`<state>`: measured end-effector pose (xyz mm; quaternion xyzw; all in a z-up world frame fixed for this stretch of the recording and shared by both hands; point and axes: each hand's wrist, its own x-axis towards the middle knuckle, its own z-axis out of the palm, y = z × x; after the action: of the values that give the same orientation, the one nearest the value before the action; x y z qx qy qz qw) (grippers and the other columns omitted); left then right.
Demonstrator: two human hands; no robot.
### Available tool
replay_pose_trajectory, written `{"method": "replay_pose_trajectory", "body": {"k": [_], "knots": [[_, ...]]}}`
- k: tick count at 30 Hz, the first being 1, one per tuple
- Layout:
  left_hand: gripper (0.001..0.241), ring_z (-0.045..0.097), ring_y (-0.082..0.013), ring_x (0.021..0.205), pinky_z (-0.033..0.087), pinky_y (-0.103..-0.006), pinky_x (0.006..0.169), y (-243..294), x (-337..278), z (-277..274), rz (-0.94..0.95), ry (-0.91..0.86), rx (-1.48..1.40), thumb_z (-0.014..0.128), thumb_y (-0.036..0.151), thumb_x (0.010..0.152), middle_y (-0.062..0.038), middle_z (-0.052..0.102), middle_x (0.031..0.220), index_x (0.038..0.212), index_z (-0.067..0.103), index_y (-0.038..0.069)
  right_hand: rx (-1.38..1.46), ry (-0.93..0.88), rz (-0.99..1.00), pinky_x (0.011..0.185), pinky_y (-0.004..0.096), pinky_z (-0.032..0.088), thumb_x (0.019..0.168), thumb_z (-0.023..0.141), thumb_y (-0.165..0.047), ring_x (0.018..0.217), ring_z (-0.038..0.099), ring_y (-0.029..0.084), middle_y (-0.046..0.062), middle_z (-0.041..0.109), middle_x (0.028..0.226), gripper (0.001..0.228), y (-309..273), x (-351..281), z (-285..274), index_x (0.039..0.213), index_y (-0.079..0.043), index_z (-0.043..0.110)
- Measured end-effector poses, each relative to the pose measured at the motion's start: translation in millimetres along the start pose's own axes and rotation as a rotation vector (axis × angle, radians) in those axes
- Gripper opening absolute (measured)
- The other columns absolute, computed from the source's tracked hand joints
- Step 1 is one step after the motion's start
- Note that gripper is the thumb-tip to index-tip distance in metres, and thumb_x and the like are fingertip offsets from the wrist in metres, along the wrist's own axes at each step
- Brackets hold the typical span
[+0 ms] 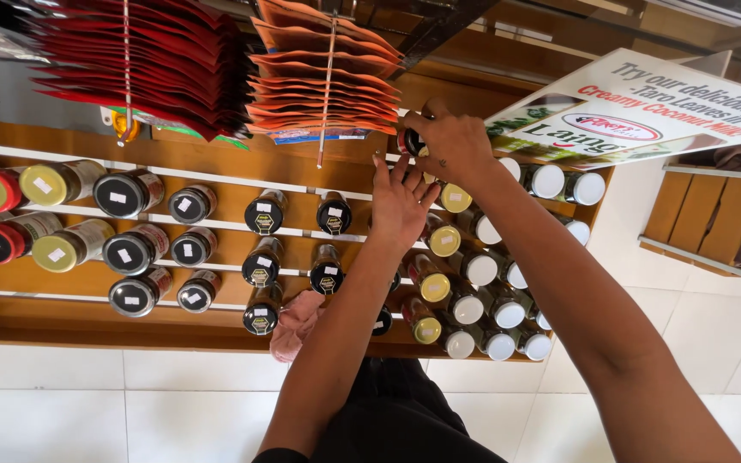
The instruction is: Wiping dust off food jars and organizing them on a grocery store shelf.
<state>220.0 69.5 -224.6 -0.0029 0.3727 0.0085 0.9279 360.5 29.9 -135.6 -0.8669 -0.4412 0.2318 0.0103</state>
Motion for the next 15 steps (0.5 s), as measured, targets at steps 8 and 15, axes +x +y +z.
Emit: {"method": "replay_pose_trajectory", "body": {"k": [8, 15], "knots": [[0.089, 0.034, -0.0304, 0.149, 0.022, -0.0498, 0.126, 1, 18, -2, -0.005, 0.005, -0.026, 0.035, 0.070, 0.098, -0.013, 0.036, 0.161, 0.163, 0.018, 0.013, -0.130, -0.095, 0.018, 0.072, 0.048, 0.057, 0.071, 0.086, -0.024, 0.097, 0.069, 0.035, 0.012, 0.060, 0.118, 0.061, 4, 26, 25, 0.127, -0.021, 0.062], [0.083, 0.039, -0.0287, 0.145, 0.026, -0.0505, 0.124, 4, 17, -1, -0.012, 0.034, -0.063, 0.035, 0.070, 0.099, -0.011, 0.043, 0.154, 0.161, 0.025, 0.015, -0.187, -0.122, 0.016, 0.074, 0.047, 0.059, 0.072, 0.083, -0.022, 0.107, 0.066, 0.036, 0.011, 0.058, 0.127, 0.062, 6, 32, 46, 0.129, -0.022, 0.061]]}}
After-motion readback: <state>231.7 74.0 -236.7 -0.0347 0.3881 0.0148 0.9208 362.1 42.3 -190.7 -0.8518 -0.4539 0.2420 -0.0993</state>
